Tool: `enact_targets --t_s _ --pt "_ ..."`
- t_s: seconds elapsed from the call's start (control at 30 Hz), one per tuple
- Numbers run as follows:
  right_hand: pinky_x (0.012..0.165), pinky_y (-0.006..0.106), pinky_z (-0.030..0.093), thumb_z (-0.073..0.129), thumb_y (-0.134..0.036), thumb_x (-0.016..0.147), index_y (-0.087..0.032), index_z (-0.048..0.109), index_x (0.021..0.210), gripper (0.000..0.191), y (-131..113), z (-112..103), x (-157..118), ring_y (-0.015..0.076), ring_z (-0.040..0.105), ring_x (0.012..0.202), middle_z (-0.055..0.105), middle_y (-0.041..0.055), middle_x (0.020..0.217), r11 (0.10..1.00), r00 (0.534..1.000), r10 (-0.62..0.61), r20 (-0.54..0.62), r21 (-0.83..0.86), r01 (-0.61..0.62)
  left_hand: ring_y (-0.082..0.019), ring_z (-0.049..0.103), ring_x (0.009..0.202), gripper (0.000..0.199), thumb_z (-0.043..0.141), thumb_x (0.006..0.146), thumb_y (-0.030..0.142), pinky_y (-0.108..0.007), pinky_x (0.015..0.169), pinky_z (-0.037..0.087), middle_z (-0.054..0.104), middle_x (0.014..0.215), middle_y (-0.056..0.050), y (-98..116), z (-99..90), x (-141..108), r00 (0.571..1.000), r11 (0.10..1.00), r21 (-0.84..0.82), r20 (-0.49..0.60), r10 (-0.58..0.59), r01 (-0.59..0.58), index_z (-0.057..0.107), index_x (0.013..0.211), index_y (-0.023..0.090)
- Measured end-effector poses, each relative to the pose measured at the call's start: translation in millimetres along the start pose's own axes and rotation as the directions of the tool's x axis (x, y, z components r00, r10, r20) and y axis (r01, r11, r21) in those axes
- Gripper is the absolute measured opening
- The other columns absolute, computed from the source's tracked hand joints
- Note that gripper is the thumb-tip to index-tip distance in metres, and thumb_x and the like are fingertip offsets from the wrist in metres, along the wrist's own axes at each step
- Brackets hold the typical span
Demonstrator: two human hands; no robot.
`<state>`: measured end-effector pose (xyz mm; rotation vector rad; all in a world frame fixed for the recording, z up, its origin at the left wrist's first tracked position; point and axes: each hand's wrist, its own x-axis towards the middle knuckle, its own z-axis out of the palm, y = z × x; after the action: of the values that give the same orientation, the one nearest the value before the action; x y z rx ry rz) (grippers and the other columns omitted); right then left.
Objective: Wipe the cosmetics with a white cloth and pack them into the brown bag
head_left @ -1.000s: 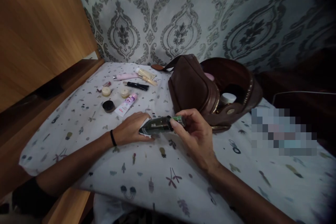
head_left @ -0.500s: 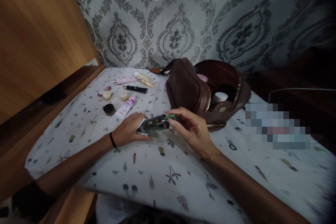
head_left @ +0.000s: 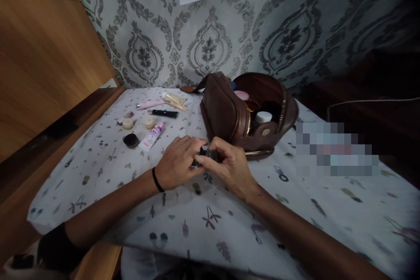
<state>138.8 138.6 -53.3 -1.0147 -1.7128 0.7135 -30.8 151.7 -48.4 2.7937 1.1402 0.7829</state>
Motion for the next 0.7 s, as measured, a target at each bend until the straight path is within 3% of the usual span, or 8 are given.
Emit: enact_targets --t_s 0.13,0.23,0.33,0.4,0.53,0.7 --pt "0.051 0.025 0.030 0.065 -0.049 0.085 -0.021 0.050 0.070 0.035 3 -1 2 0.0106 0.036 0.055 0.040 -0.0059 0.058 0.999 0.999 0.044 -0.028 -0.016 -0.044 -0.026 0.064 0.093 0.034 0.061 0.088 0.045 -0.037 0.079 0.047 0.068 0.098 -0.007 -19 5.7 -6 0.997 0.999 0.015 0.053 -0.050 0.049 0.054 0.110 0.020" --pt "0.056 0.025 0.036 0.063 -0.044 0.088 -0.020 0.061 0.093 0.025 5 -3 4 0.0126 0.045 0.062 0.052 -0.0026 0.069 0.998 0.999 0.054 -0.002 0.032 -0.054 -0.025 0.065 0.092 0.039 0.068 0.083 0.047 -0.035 0.078 0.048 0.068 0.099 -0.005 -40 6.9 -13 0.982 0.984 -0.070 0.103 -0.157 0.164 0.052 0.109 0.022" --pt "0.057 0.026 0.041 0.062 -0.040 0.090 -0.020 0.062 0.112 0.030 8 -5 5 0.0127 0.049 0.062 0.055 -0.0020 0.073 0.995 0.998 0.025 0.066 0.092 -0.031 -0.023 0.065 0.085 0.042 0.070 0.079 0.049 -0.033 0.072 0.048 0.066 0.093 -0.002 -55 6.7 -18 0.954 0.948 -0.146 0.144 -0.263 0.284 0.052 0.105 0.022" --pt "0.056 0.026 0.043 0.060 -0.039 0.092 -0.021 0.061 0.119 0.032 10 -6 5 0.0125 0.051 0.059 0.054 -0.0026 0.072 0.993 0.995 0.011 0.101 0.114 -0.023 -0.024 0.065 0.085 0.045 0.071 0.078 0.052 -0.034 0.072 0.048 0.066 0.093 -0.003 -59 6.8 -21 0.949 0.942 -0.150 0.150 -0.278 0.300 0.051 0.105 0.022" --pt "0.054 0.026 0.045 0.059 -0.043 0.093 -0.021 0.060 0.117 0.033 11 -5 4 0.0121 0.054 0.055 0.055 -0.0035 0.069 0.984 0.993 0.021 0.115 0.173 -0.041 -0.027 0.064 0.093 0.047 0.069 0.080 0.053 -0.038 0.079 0.049 0.066 0.099 -0.006 -58 7.5 -23 0.958 0.961 -0.070 0.123 -0.259 0.269 0.051 0.109 0.020" --pt "0.047 0.024 0.039 0.065 -0.049 0.087 -0.021 0.057 0.099 0.032 3 -3 2 0.0104 0.048 0.047 0.052 -0.0070 0.059 0.971 0.985 0.103 0.141 0.200 -0.130 -0.030 0.063 0.097 0.046 0.064 0.085 0.052 -0.042 0.082 0.048 0.067 0.102 -0.010 -48 6.3 -19 0.975 0.975 0.057 0.037 -0.219 0.217 0.052 0.114 0.018"
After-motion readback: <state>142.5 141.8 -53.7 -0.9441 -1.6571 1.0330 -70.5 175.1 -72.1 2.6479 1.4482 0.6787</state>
